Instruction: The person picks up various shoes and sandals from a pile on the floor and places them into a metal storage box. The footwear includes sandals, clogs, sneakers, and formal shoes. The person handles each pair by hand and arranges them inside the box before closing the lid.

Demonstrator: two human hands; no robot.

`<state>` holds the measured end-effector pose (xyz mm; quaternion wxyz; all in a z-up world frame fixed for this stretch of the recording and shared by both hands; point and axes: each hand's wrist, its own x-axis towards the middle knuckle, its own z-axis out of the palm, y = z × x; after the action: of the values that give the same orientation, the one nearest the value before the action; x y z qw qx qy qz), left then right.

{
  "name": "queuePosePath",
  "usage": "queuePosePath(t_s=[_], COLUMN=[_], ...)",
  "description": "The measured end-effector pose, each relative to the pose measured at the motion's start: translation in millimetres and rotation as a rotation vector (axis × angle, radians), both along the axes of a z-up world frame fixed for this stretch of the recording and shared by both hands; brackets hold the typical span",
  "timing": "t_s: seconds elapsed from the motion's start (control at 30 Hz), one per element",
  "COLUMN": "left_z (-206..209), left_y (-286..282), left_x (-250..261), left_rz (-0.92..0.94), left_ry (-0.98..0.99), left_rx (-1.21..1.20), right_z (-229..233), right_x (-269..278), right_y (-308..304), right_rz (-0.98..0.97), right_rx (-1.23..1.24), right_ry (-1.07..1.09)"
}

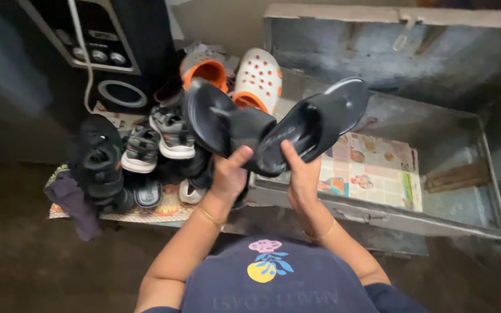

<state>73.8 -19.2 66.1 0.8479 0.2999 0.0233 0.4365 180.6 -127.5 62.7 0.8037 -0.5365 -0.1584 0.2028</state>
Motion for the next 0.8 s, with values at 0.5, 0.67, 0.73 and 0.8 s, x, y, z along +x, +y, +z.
queuePosePath(t_s=[0.5,0.67,0.73,0.8], left_z=[-25,-22,-16,-11], left_y=[-60,-40,-38,-34], left_x=[75,75,72,71], left_rz=[-0.074,-0.188,-0.177,-0.190], left_ry=[0.080,-0.016,-0.038,-0.046], left_rx=[0.060,-0.340,-0.321,-0.257], right_z=[9,12,16,26], right_x=[42,91,119,137], right_y=[-56,-126,-154,-174], right_rz=[0.237,0.436,0.148,-0.101], right_rx=[-0.048,-0.334,-0.628,-0.140], right_ry=[0.024,-0.891,-0.505,-0.488])
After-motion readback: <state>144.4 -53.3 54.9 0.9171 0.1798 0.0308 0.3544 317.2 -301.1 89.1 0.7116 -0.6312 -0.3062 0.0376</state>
